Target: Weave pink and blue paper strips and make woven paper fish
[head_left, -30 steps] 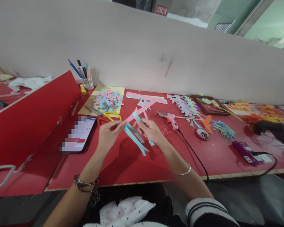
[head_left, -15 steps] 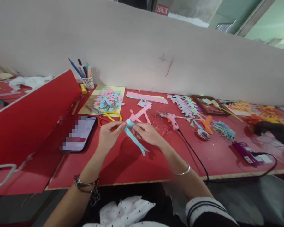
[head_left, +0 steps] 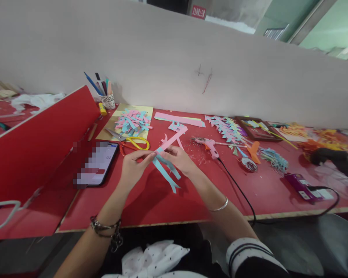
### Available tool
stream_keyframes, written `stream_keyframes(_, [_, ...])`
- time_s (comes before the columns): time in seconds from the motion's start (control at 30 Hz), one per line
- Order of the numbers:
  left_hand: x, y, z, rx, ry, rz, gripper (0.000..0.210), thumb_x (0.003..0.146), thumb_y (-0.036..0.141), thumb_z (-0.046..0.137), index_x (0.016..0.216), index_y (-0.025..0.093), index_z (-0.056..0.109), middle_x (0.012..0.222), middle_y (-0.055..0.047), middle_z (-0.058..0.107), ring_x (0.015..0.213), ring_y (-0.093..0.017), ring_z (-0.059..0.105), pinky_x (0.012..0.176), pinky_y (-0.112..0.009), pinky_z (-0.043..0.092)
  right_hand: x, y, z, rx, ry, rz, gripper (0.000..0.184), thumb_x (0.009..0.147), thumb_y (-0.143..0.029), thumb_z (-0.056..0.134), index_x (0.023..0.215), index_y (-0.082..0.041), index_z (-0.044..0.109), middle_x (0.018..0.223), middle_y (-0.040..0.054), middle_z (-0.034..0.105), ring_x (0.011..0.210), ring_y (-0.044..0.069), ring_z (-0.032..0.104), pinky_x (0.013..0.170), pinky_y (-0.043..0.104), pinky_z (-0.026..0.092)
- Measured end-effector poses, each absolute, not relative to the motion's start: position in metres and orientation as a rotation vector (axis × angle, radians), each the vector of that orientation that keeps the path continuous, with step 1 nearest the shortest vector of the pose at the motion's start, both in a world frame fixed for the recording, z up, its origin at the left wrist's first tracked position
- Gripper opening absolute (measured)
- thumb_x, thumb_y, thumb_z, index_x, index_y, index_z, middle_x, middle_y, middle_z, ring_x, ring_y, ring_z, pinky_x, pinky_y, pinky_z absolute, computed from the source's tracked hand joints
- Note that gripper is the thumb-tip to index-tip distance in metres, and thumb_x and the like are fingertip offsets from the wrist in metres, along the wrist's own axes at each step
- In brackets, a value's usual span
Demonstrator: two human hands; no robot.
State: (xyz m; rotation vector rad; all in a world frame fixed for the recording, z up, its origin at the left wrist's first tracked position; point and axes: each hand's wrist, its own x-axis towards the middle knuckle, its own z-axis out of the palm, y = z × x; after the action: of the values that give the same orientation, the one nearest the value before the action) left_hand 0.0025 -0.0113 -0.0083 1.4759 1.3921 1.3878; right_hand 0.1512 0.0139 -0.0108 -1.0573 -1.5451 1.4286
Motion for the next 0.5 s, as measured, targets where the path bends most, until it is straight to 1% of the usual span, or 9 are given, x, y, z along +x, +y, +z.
stream_keyframes(0.07, [0.002,-0.012,-0.009,1.506,1.394,1.390,0.019,0.061,0.032,0.058,0.060,0.015,0.065,0.060,-0.001,0.066,0.053,-0.012,0.055,0.052,-0.022,0.044,0.148,0.013,-0.011,-1.019,-1.435,1.514,0.030,0.062,-0.043,0.065,0.078,-0.018,0.061,0.076,0.0011,0.063,0.071,0.013,0.058,0.071,0.029,0.045])
stream_keyframes(0.13, [0.002,-0.012,-0.010,1.528,1.404,1.395,0.020,0.062,0.034,0.058,0.062,0.015,0.066,0.063,-0.002,0.067,0.055,-0.013,0.056,0.054,-0.022,0.045,0.145,0.012,-0.010,-1.018,-1.371,1.498,0.027,0.059,-0.040,0.068,0.071,-0.017,0.061,0.069,-0.0010,0.062,0.064,0.011,0.057,0.066,0.027,0.045])
stream_keyframes(0.23, [0.003,-0.014,-0.012,1.557,1.434,1.391,0.022,0.064,0.036,0.058,0.067,0.015,0.067,0.066,-0.002,0.069,0.057,-0.014,0.057,0.057,-0.023,0.046,0.141,0.012,-0.009,-1.034,-1.323,1.463,0.023,0.056,-0.036,0.070,0.064,-0.017,0.060,0.063,-0.0030,0.060,0.060,0.009,0.055,0.062,0.025,0.044])
stream_keyframes(0.33, [0.000,-0.015,-0.014,1.614,1.439,1.363,0.026,0.067,0.038,0.056,0.072,0.016,0.068,0.072,-0.003,0.070,0.060,-0.015,0.059,0.061,-0.025,0.047,0.139,0.013,-0.010,-1.046,-1.263,1.467,0.022,0.055,-0.034,0.070,0.062,-0.017,0.059,0.061,-0.0037,0.059,0.058,0.008,0.054,0.058,0.022,0.043])
stream_keyframes(0.43, [-0.014,-0.012,-0.017,1.734,1.453,1.346,0.034,0.076,0.041,0.043,0.081,0.017,0.067,0.084,-0.007,0.070,0.075,-0.019,0.062,0.070,-0.029,0.047,0.140,0.013,-0.009,-1.085,-1.195,1.488,0.022,0.054,-0.035,0.069,0.063,-0.017,0.059,0.059,-0.0043,0.058,0.054,0.007,0.051,0.053,0.021,0.040])
stream_keyframes(0.5, [-0.030,-0.007,-0.022,1.840,1.592,1.354,0.044,0.083,0.040,0.028,0.087,0.018,0.066,0.091,-0.010,0.068,0.089,-0.022,0.059,0.081,-0.035,0.044,0.143,0.014,-0.008,-1.111,-1.162,1.500,0.022,0.054,-0.035,0.069,0.063,-0.017,0.059,0.059,-0.0045,0.057,0.053,0.007,0.050,0.052,0.021,0.039])
